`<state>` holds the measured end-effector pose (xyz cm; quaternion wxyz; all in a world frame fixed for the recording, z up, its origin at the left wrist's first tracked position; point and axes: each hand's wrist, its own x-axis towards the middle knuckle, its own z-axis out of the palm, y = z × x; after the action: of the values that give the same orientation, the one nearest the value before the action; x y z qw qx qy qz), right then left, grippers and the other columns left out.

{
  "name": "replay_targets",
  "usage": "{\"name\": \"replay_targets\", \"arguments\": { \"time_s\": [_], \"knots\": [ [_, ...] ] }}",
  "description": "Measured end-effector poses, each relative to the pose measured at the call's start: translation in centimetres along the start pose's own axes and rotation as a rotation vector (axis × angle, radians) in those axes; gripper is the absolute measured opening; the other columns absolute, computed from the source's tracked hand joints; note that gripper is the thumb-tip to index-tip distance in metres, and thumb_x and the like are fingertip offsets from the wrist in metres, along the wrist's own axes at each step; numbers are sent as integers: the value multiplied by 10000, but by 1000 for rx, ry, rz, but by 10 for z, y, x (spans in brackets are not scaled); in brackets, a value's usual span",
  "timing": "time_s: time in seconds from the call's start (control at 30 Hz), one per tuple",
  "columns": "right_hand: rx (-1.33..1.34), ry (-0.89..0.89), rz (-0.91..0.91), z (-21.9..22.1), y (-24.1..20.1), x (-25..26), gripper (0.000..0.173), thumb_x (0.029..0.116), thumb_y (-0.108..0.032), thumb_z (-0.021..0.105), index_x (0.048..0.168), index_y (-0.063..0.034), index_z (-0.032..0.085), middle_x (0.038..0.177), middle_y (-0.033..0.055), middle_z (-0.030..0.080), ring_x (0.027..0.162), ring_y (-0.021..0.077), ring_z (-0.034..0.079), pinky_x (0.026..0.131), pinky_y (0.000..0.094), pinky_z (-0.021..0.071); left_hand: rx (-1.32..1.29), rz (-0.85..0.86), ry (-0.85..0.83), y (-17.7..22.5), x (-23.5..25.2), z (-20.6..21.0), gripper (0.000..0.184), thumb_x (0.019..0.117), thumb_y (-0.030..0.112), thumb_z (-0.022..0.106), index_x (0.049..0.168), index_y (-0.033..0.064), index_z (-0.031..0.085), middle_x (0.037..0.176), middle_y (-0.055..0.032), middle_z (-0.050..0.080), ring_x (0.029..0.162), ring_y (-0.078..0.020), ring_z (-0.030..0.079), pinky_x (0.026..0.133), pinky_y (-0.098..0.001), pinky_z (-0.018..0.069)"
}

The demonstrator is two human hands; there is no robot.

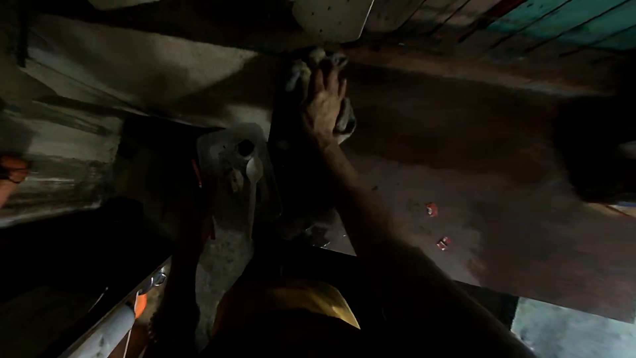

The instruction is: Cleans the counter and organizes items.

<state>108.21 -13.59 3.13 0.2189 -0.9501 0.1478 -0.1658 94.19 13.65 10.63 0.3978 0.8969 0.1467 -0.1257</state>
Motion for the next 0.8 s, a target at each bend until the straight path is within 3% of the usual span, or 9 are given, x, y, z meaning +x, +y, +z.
{"name": "replay_targets", "arguments": {
  "time_s": [0.1,0.23,0.33,0.4,0.43,0.5,0.57,0.67,0.8],
  "knots": [
    [37,-101,-248,16,3,11,476,1040,-430,512,1433,-176,596,1534,200,482,1430,398,443,1208,603,262,17,-20,20,-8,-1,-4,317,1058,331,562,1148,35,633,729,-80,569,548,-152,528,499,-341,485],
    [188,-346,-527,-16,26,-29,438,917,-97,676,1355,-103,660,1546,185,483,1455,387,417,1239,543,265,-206,-1,-20,-23,5,3,460,1059,354,562,1438,100,509,826,-83,609,554,-127,540,470,-298,495],
    [343,-394,-659,-48,40,-90,467,790,78,732,1232,-72,728,1440,165,597,1412,357,493,1225,517,334,-158,-72,-26,28,-4,-6,344,1076,251,522,1337,26,524,826,-15,554,578,-26,493,513,-203,458],
    [316,-341,-687,-67,51,-129,361,854,50,691,1192,-66,739,1332,157,667,1307,345,585,1119,477,467,-196,27,-55,47,-2,-3,309,1071,259,522,1277,32,563,859,53,570,647,48,511,597,-150,479],
    [297,-298,-675,-75,54,-144,286,875,23,686,1147,-48,742,1232,175,689,1200,359,631,1016,474,528,-225,91,-58,53,2,3,251,1068,271,529,1199,65,583,779,94,542,586,63,489,536,-133,456],
    [305,-239,-539,-93,61,-164,263,861,-11,709,1124,1,716,1130,213,668,1083,375,644,938,459,557,-268,198,-124,62,13,14,251,1065,271,527,1204,75,597,752,101,533,551,45,486,499,-143,449],
    [386,-194,-249,-128,66,-173,374,868,6,710,1236,47,650,1188,225,650,1076,326,662,923,424,573,-231,237,-173,76,25,27,294,1057,335,547,1171,75,623,739,78,549,550,9,513,505,-183,482],
    [521,-97,190,-197,86,-184,493,975,-33,600,1454,-56,485,1150,135,670,849,184,684,677,357,602,-272,238,-289,96,42,57,283,1061,298,542,1218,75,618,745,75,561,537,-8,525,503,-203,503],
    [448,306,381,-281,157,-212,457,1004,-106,551,1440,8,473,1154,77,672,924,116,688,825,358,620,-340,291,-401,101,72,109,254,1065,250,528,1224,66,602,727,73,545,509,-24,514,484,-214,506]
  ]
}}
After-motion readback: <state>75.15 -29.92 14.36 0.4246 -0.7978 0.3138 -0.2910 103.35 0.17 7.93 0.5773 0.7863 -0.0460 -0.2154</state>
